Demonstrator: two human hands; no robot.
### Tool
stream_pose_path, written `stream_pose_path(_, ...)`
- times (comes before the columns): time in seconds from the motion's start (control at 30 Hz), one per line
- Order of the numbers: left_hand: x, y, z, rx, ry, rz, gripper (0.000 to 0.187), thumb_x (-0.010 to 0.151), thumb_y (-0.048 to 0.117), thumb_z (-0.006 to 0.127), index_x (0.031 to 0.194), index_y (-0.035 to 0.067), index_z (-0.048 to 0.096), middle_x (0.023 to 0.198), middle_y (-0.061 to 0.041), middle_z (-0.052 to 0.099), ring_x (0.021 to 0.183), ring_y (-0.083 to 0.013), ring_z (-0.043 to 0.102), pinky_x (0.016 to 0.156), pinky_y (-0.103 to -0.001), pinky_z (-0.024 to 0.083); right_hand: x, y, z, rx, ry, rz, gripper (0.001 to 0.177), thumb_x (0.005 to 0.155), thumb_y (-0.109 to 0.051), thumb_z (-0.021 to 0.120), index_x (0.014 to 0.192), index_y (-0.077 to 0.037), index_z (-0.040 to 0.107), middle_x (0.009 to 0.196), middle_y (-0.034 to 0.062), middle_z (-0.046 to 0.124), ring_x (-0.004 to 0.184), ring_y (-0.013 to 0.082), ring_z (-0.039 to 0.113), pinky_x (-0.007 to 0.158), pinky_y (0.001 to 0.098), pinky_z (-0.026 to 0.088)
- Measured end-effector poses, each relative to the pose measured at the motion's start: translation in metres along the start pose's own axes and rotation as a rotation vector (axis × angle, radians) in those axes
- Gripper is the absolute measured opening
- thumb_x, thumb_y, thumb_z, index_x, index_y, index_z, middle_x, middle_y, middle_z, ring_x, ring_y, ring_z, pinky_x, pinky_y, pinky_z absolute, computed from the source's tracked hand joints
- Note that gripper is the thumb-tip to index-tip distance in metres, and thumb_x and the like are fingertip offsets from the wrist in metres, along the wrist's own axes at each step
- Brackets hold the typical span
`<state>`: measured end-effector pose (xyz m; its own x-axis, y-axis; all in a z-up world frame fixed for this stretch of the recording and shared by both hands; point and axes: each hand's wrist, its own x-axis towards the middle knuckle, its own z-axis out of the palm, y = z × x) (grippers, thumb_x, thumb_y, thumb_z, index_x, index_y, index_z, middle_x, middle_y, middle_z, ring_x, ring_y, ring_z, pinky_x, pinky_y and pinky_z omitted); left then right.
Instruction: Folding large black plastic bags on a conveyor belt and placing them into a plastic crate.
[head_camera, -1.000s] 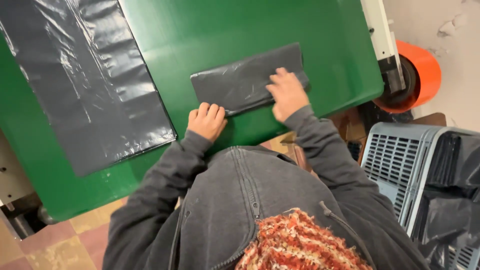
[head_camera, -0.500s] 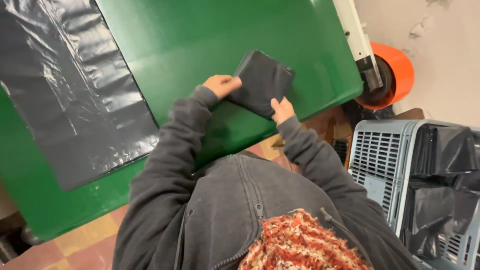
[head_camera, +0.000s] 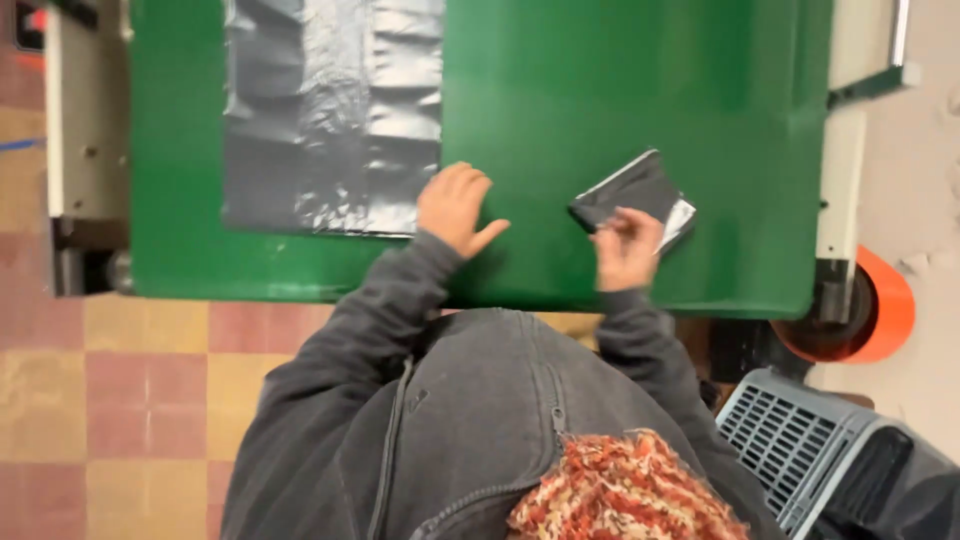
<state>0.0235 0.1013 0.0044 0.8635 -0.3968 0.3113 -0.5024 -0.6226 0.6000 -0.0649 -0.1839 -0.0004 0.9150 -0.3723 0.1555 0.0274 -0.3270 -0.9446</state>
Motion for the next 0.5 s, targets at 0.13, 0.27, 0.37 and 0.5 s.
stream_pose_path(0.13,-0.065,-0.055,-0.060,0.268,-0.026,-0.098,0.083,0.071,0.055,0.080,0.132,0.003,0.056,0.147,-0.017,0.047,0.142,-0.0409,0.033,0.105,-0.068,0.031,-0.016,-0.029,0.125,0.530,-0.625,0.142,0.052,0.101,-0.004,0.056,0.150,-0.007,0.039,0.144,0.0116,0.049,0.140,0.0223,0.047,0.111,0.0440,0.050)
stream_pose_path(0.27,-0.100,-0.083,-0.054,0.315,-0.031,-0.139,0.085,0.069,0.052,0.078,0.136,0.004,0.056,0.151,-0.017,0.045,0.146,-0.0398,0.029,0.108,-0.067,0.029,-0.011,-0.020,0.182,0.573,-0.765,0.154,0.054,0.106,-0.009,0.051,0.157,-0.007,0.035,0.155,0.0125,0.046,0.150,0.0252,0.041,0.117,0.0441,0.044)
stream_pose_path(0.37,-0.094,-0.086,-0.049,0.294,0.031,-0.119,0.075,0.072,0.047,0.076,0.133,0.008,0.058,0.148,-0.012,0.049,0.144,-0.0355,0.035,0.107,-0.063,0.033,0.003,-0.029,0.207,0.715,-0.748,0.302,0.054,0.105,-0.014,0.048,0.157,-0.007,0.036,0.157,0.0131,0.045,0.150,0.0253,0.040,0.112,0.0449,0.044)
stream_pose_path(0.5,-0.084,-0.099,-0.029,0.344,0.157,-0.169,0.036,0.084,0.030,0.072,0.115,0.015,0.063,0.128,-0.001,0.061,0.129,-0.0271,0.051,0.093,-0.051,0.043,0.005,-0.063,0.225,0.458,-0.733,0.058,0.063,0.091,-0.007,0.058,0.151,-0.005,0.040,0.153,0.0146,0.046,0.144,0.0287,0.042,0.110,0.0437,0.045)
